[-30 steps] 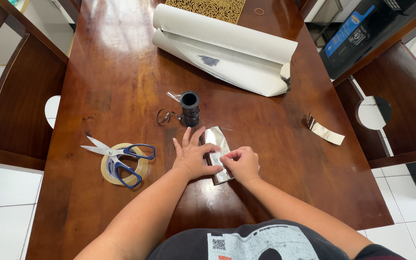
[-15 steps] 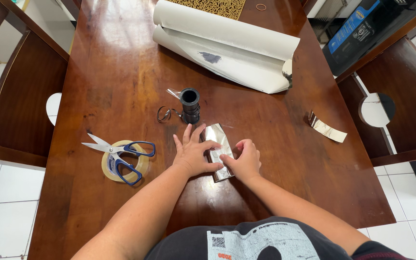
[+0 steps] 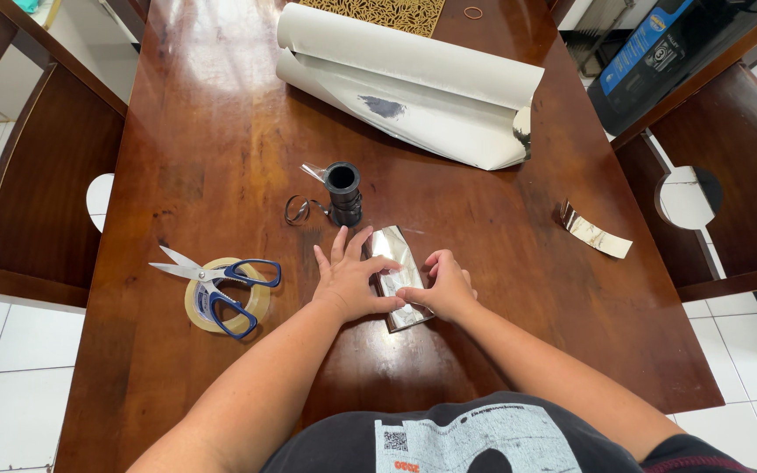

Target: The person wraps a small rectangular box with silver foil paper, cuts the paper with scissors, and secures the edges with clear tape. The person folds the paper around the box and smooths the edges to complete the wrapping.

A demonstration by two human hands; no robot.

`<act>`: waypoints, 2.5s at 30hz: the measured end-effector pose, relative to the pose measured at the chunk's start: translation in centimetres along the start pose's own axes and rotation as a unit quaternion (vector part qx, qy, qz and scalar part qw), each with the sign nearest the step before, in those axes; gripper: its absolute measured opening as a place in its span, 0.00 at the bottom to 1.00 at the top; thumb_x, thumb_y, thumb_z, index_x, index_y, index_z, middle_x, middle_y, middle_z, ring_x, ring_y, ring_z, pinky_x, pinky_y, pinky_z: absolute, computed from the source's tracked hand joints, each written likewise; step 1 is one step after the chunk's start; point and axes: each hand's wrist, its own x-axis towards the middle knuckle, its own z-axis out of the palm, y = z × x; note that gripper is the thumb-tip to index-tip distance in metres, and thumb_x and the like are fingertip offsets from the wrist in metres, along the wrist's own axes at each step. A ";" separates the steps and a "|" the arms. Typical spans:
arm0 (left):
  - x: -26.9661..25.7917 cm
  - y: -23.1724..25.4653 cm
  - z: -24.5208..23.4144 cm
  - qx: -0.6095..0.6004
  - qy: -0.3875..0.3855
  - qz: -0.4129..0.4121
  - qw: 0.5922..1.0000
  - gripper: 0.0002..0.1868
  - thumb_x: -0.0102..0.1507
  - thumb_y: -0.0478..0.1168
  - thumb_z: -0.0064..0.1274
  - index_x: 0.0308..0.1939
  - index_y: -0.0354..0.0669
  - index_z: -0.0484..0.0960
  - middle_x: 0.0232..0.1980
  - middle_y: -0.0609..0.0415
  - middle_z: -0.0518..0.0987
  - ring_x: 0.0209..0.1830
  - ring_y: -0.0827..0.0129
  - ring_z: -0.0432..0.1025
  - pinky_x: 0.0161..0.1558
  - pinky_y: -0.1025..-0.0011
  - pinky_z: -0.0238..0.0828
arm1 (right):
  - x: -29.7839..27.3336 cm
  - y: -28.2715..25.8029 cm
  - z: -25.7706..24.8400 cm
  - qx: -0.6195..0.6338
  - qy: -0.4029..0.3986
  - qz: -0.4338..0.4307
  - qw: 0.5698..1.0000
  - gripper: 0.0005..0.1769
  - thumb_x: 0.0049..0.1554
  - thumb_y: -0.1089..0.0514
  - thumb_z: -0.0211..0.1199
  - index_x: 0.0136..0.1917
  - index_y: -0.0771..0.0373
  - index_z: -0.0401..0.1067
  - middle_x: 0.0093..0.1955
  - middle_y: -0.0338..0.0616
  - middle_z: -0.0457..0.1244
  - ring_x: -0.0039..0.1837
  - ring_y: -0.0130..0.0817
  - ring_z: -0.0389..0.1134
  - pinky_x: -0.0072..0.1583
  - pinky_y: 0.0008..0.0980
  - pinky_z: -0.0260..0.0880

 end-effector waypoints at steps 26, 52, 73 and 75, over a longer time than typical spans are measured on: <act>-0.4 -3.5 1.8 0.150 0.083 0.143 0.975 0.29 0.55 0.69 0.55 0.62 0.91 0.73 0.80 0.54 0.48 0.79 0.42 0.34 0.67 0.22 0.19 | 1.8 -0.4 -0.4 -0.068 -0.073 0.059 0.993 0.54 0.32 0.31 0.80 0.64 0.55 0.61 0.62 0.45 0.63 0.66 0.42 0.62 0.63 0.43 0.65; -0.7 -0.8 -1.2 0.139 -0.040 0.015 0.989 0.34 0.54 0.72 0.55 0.65 0.96 0.68 0.83 0.54 0.38 0.83 0.45 0.25 0.70 0.25 0.15 | -5.7 2.6 -1.7 -0.237 0.043 -0.387 0.890 0.34 0.52 0.39 0.64 0.68 0.55 0.69 0.65 0.48 0.58 0.68 0.48 0.53 0.67 0.59 0.43; 0.3 -1.2 7.9 -0.658 0.075 -0.224 0.715 0.31 0.61 0.34 0.56 0.68 0.36 0.67 0.59 0.48 0.80 0.53 0.64 0.74 0.51 0.64 0.71 | 0.0 2.3 1.4 0.422 -0.127 -0.003 0.898 0.21 0.57 0.66 0.64 0.64 0.66 0.66 0.52 0.48 0.71 0.48 0.30 0.71 0.48 0.31 0.70; -0.1 -0.9 6.7 -0.657 0.075 -0.146 0.735 0.37 0.59 0.31 0.58 0.70 0.40 0.61 0.61 0.48 0.77 0.58 0.66 0.73 0.57 0.65 0.72 | -0.3 2.3 0.1 0.461 -0.145 -0.056 0.874 0.24 0.54 0.68 0.64 0.64 0.65 0.64 0.55 0.47 0.70 0.52 0.30 0.71 0.54 0.33 0.72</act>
